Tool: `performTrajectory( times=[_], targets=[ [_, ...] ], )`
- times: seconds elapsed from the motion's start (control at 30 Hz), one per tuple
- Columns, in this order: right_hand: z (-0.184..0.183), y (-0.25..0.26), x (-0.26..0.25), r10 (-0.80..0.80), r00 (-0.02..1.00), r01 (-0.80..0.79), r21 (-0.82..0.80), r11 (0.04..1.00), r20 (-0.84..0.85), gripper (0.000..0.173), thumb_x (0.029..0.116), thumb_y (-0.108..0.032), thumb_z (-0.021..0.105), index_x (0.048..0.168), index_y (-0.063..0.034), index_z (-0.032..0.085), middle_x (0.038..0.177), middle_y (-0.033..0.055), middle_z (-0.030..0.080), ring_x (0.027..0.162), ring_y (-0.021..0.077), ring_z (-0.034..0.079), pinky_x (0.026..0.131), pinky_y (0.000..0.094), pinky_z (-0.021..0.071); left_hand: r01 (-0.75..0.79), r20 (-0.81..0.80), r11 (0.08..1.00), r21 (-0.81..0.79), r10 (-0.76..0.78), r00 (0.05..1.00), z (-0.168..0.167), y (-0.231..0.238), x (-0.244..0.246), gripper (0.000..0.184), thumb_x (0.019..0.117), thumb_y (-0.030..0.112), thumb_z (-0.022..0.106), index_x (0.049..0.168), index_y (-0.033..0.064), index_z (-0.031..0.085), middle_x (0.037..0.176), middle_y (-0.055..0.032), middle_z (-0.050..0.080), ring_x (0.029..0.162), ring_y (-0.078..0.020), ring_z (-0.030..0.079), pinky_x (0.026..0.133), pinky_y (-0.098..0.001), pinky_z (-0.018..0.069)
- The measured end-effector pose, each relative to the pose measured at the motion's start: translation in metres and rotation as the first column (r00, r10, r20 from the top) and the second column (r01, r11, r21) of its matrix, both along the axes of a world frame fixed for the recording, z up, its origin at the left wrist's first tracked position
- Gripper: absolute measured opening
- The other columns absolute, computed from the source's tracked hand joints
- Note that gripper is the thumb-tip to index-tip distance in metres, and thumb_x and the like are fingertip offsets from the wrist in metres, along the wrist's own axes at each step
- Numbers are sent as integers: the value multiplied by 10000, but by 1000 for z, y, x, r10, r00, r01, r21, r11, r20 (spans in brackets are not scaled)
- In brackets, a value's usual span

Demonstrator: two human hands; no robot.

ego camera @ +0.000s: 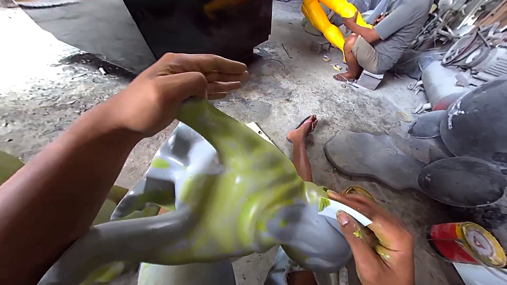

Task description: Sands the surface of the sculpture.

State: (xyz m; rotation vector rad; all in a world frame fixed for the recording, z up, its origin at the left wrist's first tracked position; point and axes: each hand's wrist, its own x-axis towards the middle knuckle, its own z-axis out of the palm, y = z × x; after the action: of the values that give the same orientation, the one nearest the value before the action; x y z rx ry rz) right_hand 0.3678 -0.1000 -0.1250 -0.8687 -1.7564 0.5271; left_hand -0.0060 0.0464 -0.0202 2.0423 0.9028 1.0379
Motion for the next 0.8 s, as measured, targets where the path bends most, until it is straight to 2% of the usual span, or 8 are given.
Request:
performTrajectory(
  times=[0.13,0.33,0.53,0.67,0.8],
  targets=[
    [-2,-1,-11,32,999,-33,-17,999,-41,228,990,-111,605,1147,-58,761,1139,71,742,1010,145,711,821,284,626,31,0,999,41,-31,1000,0,-6,-7,543,943,135,328,1422,90,580,1418,-82,627,1302,-238,608,1090,-390,524],
    [-1,-2,-16,69,998,-68,-61,996,10,256,983,-124,607,1189,-94,756,1127,15,733,924,74,680,725,213,584,4,23,1000,22,-4,1000,2,-15,-8,555,931,115,319,1424,83,572,1419,-88,626,1311,-239,602,1105,-385,510],
    [-5,-5,-22,114,991,-109,-78,991,68,271,989,-109,577,1190,-76,756,1144,36,733,1019,131,705,826,299,634,-61,-8,998,-4,61,998,4,-2,3,523,975,172,301,1389,79,606,1377,-65,654,1257,-198,635,1061,-371,534],
    [5,-6,-13,23,988,-15,-53,998,155,266,1000,-161,576,1190,-132,759,1133,-14,735,981,90,700,796,277,624,-105,-17,992,-75,104,994,5,12,13,495,986,167,303,1344,66,630,1381,-77,654,1260,-209,636,1070,-383,526],
    [18,-8,25,-153,968,166,-49,985,199,247,1000,-211,583,1173,-154,749,1099,-34,730,862,80,693,688,263,605,-127,-27,985,-119,125,992,2,27,17,483,986,170,312,1312,84,657,1342,-65,677,1225,-196,654,1034,-377,542]
  ],
)
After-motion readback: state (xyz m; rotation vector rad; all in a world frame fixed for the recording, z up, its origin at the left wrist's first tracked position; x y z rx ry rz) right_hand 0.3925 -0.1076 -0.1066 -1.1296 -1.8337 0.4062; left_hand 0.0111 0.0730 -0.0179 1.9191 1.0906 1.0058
